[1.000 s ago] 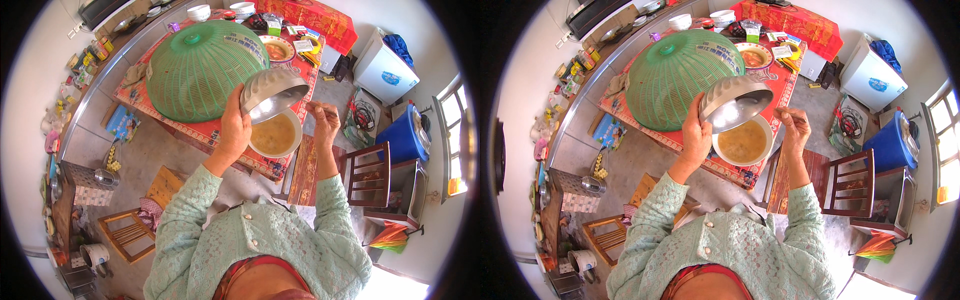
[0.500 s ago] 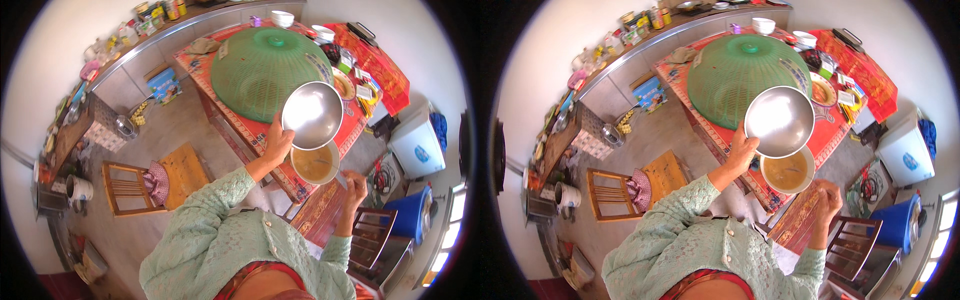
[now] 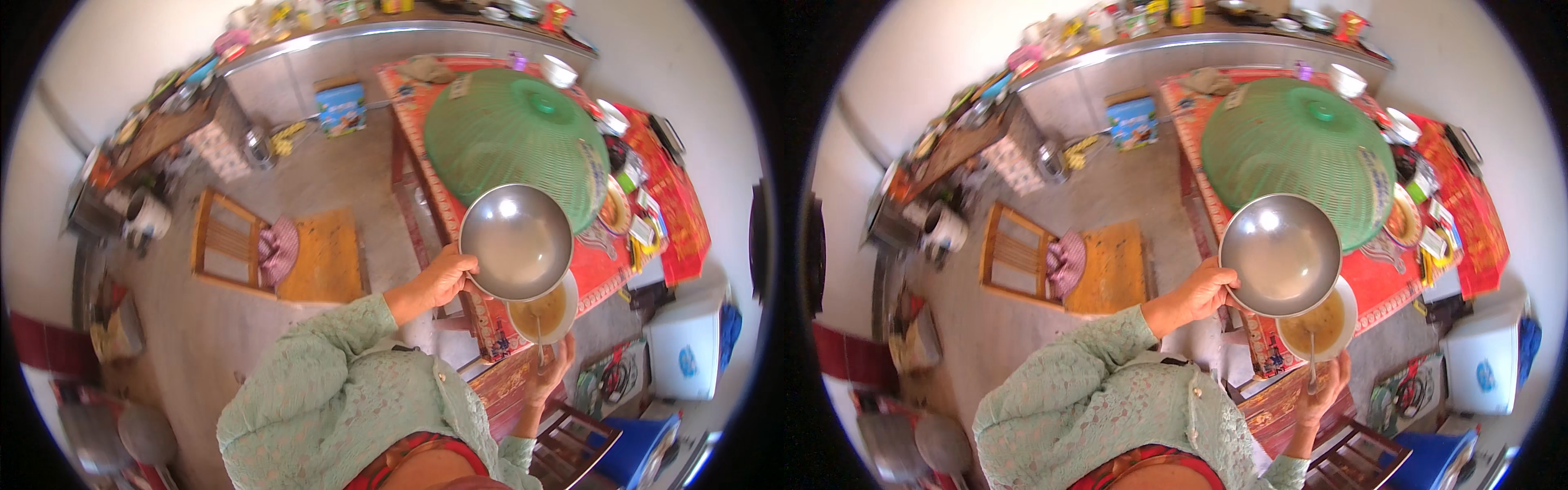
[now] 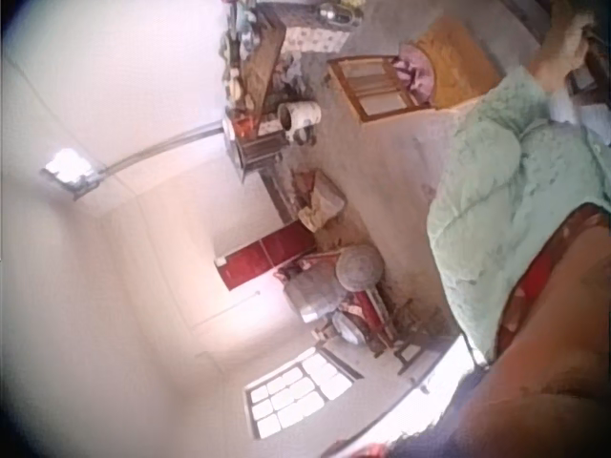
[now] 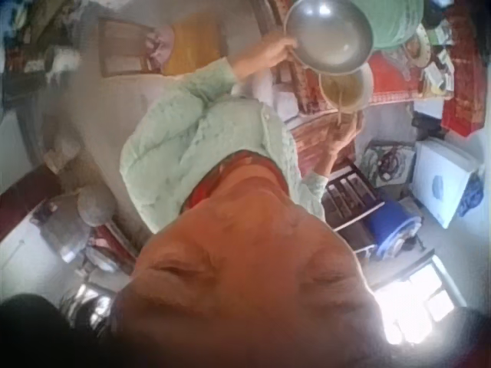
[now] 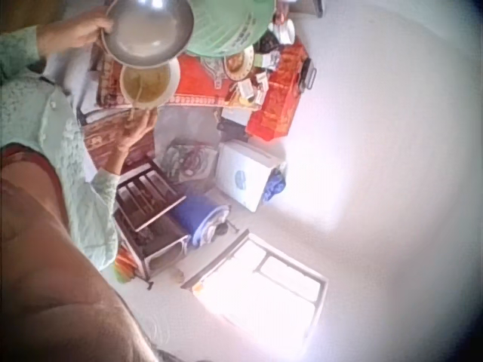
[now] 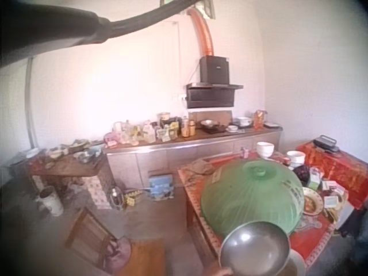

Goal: The person clears a table by moving a food cover and wiping a bowl, then walks to a kitchen counter to wipe a plate and the surface. They pour liquid from a metal bowl into another bowl, then wash and dry the metal bowl using a cloth.

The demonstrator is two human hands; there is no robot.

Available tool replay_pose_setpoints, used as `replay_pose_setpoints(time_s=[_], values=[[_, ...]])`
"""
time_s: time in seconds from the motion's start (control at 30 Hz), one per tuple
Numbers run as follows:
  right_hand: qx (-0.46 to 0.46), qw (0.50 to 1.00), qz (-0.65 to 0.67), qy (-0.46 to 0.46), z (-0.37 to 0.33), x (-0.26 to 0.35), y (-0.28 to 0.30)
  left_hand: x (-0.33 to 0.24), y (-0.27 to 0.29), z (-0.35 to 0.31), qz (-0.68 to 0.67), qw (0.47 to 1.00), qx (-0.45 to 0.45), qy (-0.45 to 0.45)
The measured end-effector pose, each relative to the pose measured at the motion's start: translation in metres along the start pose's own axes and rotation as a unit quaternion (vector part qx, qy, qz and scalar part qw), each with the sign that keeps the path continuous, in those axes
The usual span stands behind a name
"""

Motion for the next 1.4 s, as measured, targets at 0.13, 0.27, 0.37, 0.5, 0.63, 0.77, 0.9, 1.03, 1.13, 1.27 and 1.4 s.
replay_pose_setpoints(time_s=[0.13,0.27,0.37,0.5,0.63,0.77,0.9,1.03,1.13,1.27,1.4], values=[[-0.081,0.983,0.148,-0.078,-0.014,-0.032,0.011,-0.013,0.033,-0.040,0.005,0.999,-0.036,-0.015],[-0.116,0.941,0.190,-0.256,-0.046,-0.077,0.008,-0.019,0.072,-0.085,-0.020,0.995,-0.085,-0.045],[-0.053,0.937,0.136,-0.318,-0.096,-0.105,0.003,-0.019,0.106,-0.116,-0.022,0.993,-0.102,-0.061],[-0.016,0.919,0.119,-0.376,-0.155,-0.074,-0.013,-0.023,0.145,-0.143,-0.054,0.987,-0.111,-0.102],[0.039,0.807,0.215,-0.549,-0.225,-0.027,-0.072,-0.041,0.196,-0.204,-0.077,0.982,-0.131,-0.109],[0.150,0.737,0.235,-0.616,-0.276,0.018,-0.130,-0.060,0.253,-0.275,-0.073,0.976,-0.160,-0.128],[0.310,0.762,0.237,-0.517,-0.268,0.100,-0.179,-0.080,0.303,-0.331,-0.097,0.962,-0.211,-0.146],[0.393,0.740,0.260,-0.480,-0.270,0.162,-0.228,-0.084,0.350,-0.383,-0.131,0.933,-0.252,-0.222],[0.450,0.712,0.281,-0.460,-0.278,0.197,-0.265,-0.088,0.377,-0.419,-0.158,0.900,-0.304,-0.268],[0.503,0.686,0.305,-0.428,-0.290,0.242,-0.314,-0.094,0.391,-0.494,-0.195,0.836,-0.383,-0.342],[0.531,0.653,0.343,-0.417,-0.298,0.287,-0.355,-0.085,0.404,-0.563,-0.202,0.771,-0.468,-0.382]])
Point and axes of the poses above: each hand's wrist, its own z-axis towards the middle knuckle, its own y-axis out of the back of the hand, x = y × z, the point moved 8 cm from there along z, towards the middle knuckle, and after that the axes turned 8 degrees about -x, right-handed, at the moved point
